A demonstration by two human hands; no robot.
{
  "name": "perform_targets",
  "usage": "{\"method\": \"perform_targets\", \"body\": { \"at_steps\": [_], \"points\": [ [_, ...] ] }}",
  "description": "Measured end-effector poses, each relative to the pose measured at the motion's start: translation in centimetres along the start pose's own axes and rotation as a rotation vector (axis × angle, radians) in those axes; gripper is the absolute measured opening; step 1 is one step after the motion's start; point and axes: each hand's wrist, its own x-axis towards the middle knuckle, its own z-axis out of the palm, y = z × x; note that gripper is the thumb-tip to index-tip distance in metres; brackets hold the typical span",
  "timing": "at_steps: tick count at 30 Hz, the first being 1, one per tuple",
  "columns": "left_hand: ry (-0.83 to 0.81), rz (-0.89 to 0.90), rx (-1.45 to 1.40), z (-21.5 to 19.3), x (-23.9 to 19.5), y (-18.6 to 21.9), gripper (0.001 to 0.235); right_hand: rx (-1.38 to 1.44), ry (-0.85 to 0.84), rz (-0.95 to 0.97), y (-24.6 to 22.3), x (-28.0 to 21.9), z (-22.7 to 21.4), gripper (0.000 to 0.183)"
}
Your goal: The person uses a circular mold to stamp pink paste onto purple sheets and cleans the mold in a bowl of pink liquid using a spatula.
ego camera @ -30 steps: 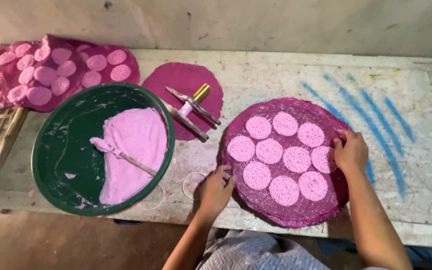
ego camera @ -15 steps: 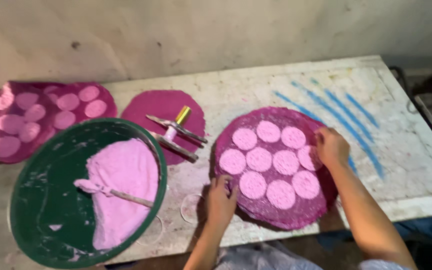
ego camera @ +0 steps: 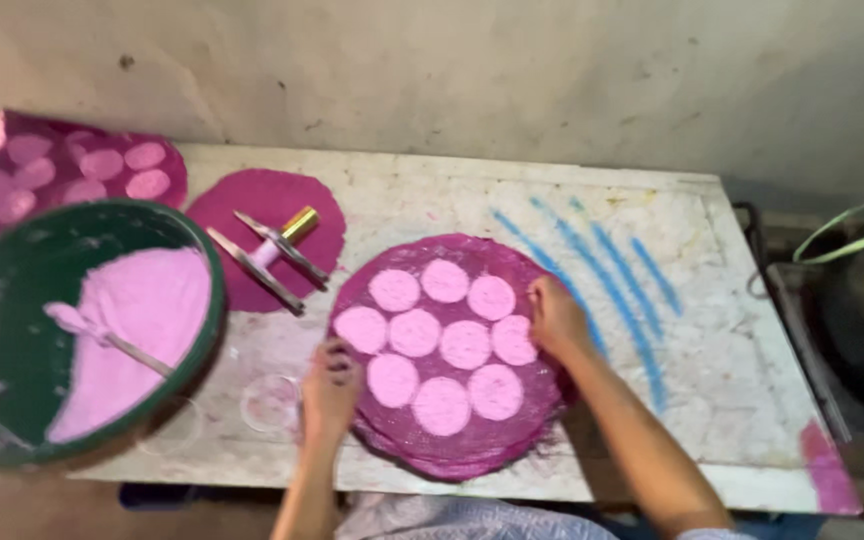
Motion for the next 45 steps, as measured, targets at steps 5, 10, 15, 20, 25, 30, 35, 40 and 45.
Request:
{"method": "perform_targets", "body": {
  "at_steps": [5, 10, 15, 20, 25, 30, 35, 40, 45],
  "points": [
    [0.027, -0.178, 0.109, -0.9, 0.9, 4.5, 0.027, 0.371, 0.014, -0.171, 0.2, 0.7, -1.6, 0.011],
    [-0.006, 0.066, 0.149, 1.7, 3.6, 12.7, 0.032, 0.355, -0.037, -0.064, 3.3, 3.2, -7.5, 0.013],
    [-0.185, 0.305, 0.082, 12.7, 7.6, 16.9, 0.036, 0.206, 0.086, 0.020, 13.7, 5.8, -14.9, 0.015],
    [-0.372, 0.207, -0.071, 29.9, 11.3, 17.2, 0.037, -0.056, 0.296, 0.096, 25.8, 7.6, -18.5, 0.011],
    [-0.259, 0.455, 0.135, 40.3, 14.0, 16.1, 0.040, -0.216, 0.363, 0.458, 32.0, 7.6, -17.9, 0.024],
    [-0.451, 0.321, 0.098, 35.1, 12.7, 14.5, 0.042, -0.242, 0.462, 0.311, 29.5, 2.7, -14.0, 0.042],
    [-0.261, 0.167, -0.074, 17.4, 6.4, 13.2, 0.040, 0.176, 0.332, 0.266, 20.1, -1.4, -10.5, 0.028],
    [0.252, -0.084, 0.255, 0.7, -0.9, 7.2, 0.036, 0.383, 0.071, -0.089, 6.3, -0.9, -8.2, 0.028],
    [0.265, -0.133, 0.907, -5.3, -6.3, -3.2, 0.056, 0.414, -0.239, -0.353, -7.7, 1.8, -3.7, 0.023]
  ]
}}
